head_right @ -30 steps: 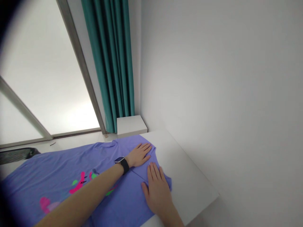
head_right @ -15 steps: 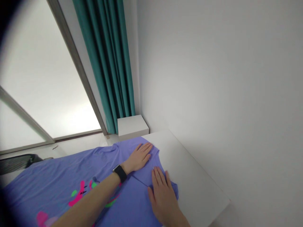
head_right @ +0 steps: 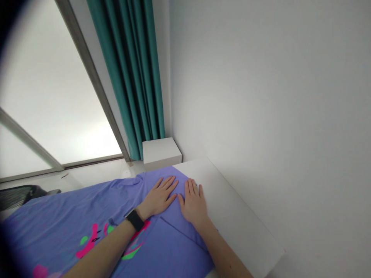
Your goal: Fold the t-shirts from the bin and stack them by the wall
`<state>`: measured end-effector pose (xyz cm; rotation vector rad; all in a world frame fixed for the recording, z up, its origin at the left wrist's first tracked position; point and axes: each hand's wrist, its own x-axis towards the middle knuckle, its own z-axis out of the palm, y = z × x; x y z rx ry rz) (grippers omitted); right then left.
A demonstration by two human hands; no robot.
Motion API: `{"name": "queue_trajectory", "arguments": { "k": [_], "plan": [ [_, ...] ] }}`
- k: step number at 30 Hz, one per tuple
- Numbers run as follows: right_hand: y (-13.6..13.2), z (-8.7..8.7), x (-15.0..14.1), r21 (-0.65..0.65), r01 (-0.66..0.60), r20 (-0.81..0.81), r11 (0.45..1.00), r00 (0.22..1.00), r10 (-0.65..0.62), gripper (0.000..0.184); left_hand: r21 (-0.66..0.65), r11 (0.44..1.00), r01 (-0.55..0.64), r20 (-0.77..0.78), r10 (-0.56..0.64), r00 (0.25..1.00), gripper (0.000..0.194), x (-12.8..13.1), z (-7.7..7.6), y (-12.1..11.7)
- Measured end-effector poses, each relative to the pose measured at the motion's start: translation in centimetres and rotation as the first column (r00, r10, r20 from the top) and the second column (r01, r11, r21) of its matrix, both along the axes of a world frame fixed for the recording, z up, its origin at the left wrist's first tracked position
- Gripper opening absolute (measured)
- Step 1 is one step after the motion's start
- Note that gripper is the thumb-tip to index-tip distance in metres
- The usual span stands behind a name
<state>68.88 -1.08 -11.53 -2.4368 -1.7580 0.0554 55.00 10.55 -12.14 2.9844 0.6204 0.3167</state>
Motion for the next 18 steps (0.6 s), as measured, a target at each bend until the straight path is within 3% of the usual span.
{"name": "queue_trajectory", "arguments": {
  "k": [7, 18],
  "plan": [
    [-0.09, -0.35, 0.47, -0.012, -0.005, -0.006, 1.000, 1.000, 0.005, 0.069, -0.012, 1.000, 0.007, -0.017, -0.007, 1.000, 0.055, -0.09, 0.42, 0.05],
    [-0.20, -0.47, 0.25, 0.008, 0.023, -0.014, 1.000, 1.000, -0.023, 0.068, -0.003, 1.000, 0.023, 0.020, -0.023, 1.000, 0.054, -0.01, -0.44, 0.41]
  ]
}}
